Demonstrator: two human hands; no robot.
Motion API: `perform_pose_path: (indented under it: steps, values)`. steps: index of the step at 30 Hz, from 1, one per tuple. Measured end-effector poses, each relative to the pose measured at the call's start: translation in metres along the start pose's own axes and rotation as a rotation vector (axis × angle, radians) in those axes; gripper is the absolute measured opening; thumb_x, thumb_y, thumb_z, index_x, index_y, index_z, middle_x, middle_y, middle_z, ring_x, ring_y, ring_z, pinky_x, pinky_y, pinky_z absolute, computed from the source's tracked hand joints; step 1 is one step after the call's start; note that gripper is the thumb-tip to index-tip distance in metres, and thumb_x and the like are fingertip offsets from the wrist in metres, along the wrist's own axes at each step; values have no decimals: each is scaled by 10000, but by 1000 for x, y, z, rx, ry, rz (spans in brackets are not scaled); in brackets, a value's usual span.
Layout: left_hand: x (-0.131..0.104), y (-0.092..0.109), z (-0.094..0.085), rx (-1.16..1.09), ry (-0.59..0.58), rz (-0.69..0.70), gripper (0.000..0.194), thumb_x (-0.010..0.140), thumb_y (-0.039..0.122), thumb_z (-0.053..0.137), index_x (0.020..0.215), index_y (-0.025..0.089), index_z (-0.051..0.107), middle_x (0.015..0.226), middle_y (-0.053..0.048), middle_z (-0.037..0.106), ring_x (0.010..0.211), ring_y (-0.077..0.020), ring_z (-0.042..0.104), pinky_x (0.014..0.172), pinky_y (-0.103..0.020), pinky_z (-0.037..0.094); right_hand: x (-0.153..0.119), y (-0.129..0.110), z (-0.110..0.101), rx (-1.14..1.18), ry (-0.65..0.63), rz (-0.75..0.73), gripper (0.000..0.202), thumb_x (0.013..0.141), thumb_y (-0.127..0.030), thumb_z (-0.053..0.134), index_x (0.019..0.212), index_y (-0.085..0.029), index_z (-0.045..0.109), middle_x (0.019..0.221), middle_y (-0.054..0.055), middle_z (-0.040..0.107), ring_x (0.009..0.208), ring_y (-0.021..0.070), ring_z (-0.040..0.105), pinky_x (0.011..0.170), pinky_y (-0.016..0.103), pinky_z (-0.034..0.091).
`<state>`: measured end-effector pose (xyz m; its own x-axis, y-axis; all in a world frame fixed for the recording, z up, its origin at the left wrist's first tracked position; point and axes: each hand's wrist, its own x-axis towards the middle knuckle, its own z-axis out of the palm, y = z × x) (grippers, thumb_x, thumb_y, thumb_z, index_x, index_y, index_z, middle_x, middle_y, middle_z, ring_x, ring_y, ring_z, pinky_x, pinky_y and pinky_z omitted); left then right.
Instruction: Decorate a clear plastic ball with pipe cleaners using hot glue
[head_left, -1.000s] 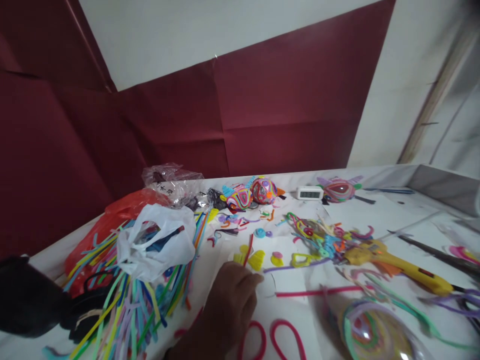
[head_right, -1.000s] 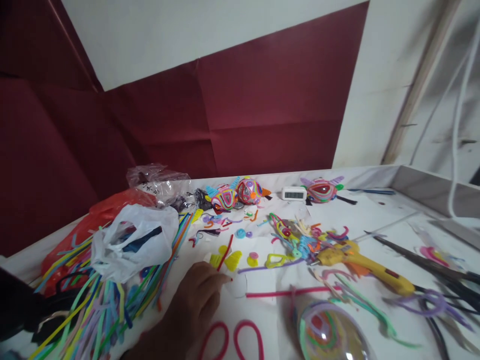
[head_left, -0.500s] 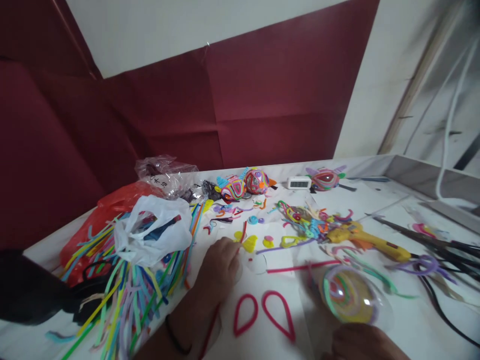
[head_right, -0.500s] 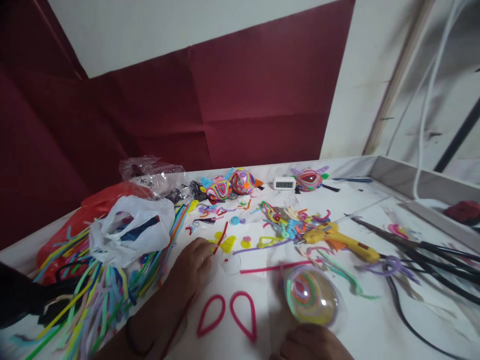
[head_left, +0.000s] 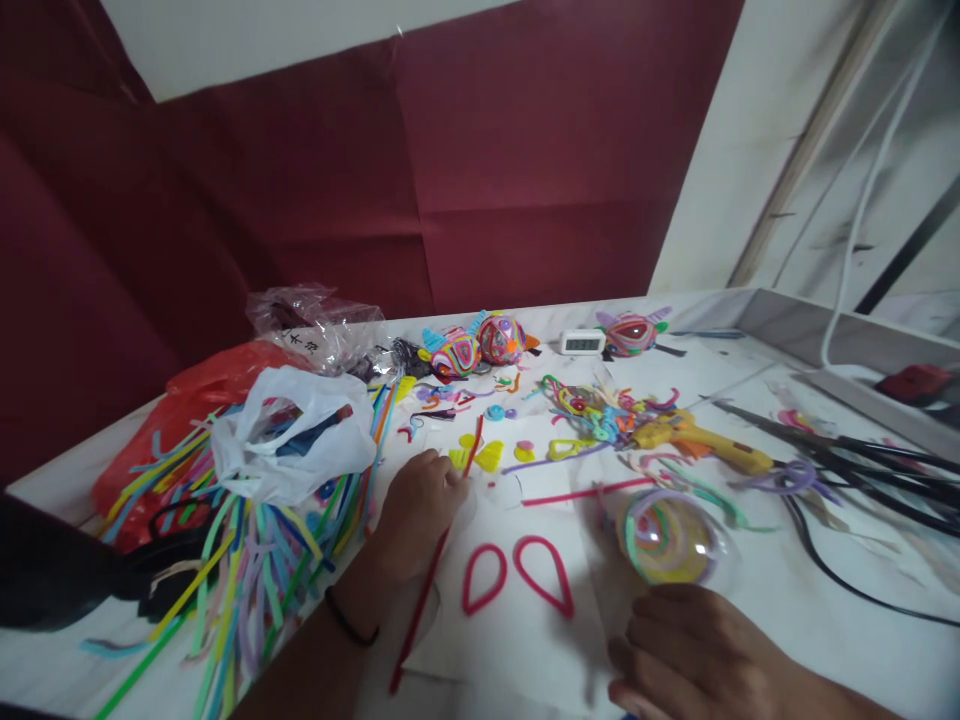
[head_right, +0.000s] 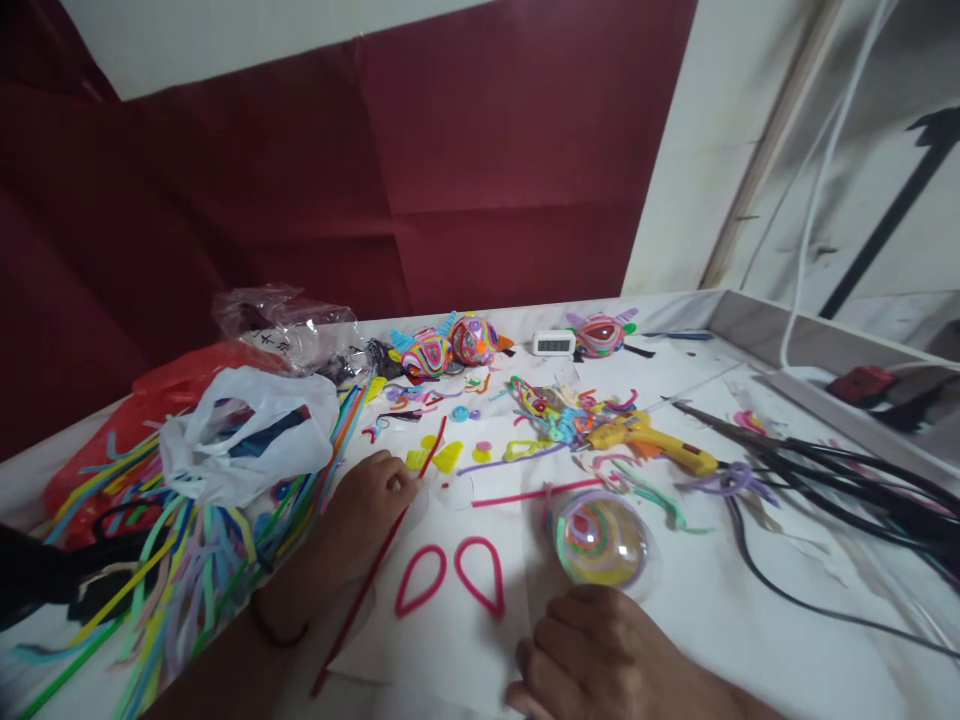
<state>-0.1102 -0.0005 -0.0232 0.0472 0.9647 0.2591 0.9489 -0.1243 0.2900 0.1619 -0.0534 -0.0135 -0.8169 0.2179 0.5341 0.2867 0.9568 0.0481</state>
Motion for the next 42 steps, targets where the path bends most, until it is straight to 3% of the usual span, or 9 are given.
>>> perform_pose_path:
  steps: [3,10,14,21,27,34,42]
  values:
    - [-4,1,-2,39,-70,-25,203,826,259,563,638,189,534,713,-14,578,707,-163,557,632,-276,377,3,-2,-1,-28,-13,-17,456,1014,-173,251,698,-190,579,561,3,586,505,134,564,557,300,444]
    - [-2,-1,1,95,-136,-79,170,788,119,493,644,182,558,724,-27,612,691,-158,567,613,-277,342,3,-5,5,32,-27,-1,317,999,-184,370,778,-188,597,604,9,614,553,131,584,641,279,458]
    - [2,-4,1,127,-138,-96,157,796,150,490,679,179,592,751,-44,634,716,-172,584,634,-283,361,-6,-5,14,73,-13,139,411,1030,-268,255,860,-172,617,684,40,658,566,132,606,579,262,457]
    - [5,-11,6,185,-95,-103,186,812,178,451,705,178,604,795,-70,651,789,-207,610,692,-302,388,-19,-11,7,237,-67,443,309,1008,-377,338,1013,-213,600,886,40,709,699,141,687,613,228,538]
    - [4,-7,0,151,-92,-99,183,811,169,451,702,175,598,799,-73,656,794,-205,612,714,-300,393,-22,-22,2,219,-39,550,316,977,-473,378,1089,-257,580,907,21,733,734,156,713,564,207,567]
    - [8,-7,-6,-16,-86,-68,200,829,231,430,661,202,534,722,-17,623,697,-155,568,652,-253,392,-26,-25,10,245,-117,573,244,984,-380,395,1058,-240,580,927,28,709,766,167,698,635,254,567]
    - [13,-10,-6,-288,-73,-104,245,818,378,433,635,226,493,555,42,475,577,-149,476,552,-242,350,-30,-22,16,334,-169,646,162,965,-244,425,1056,-204,553,906,49,637,789,175,635,688,299,525]
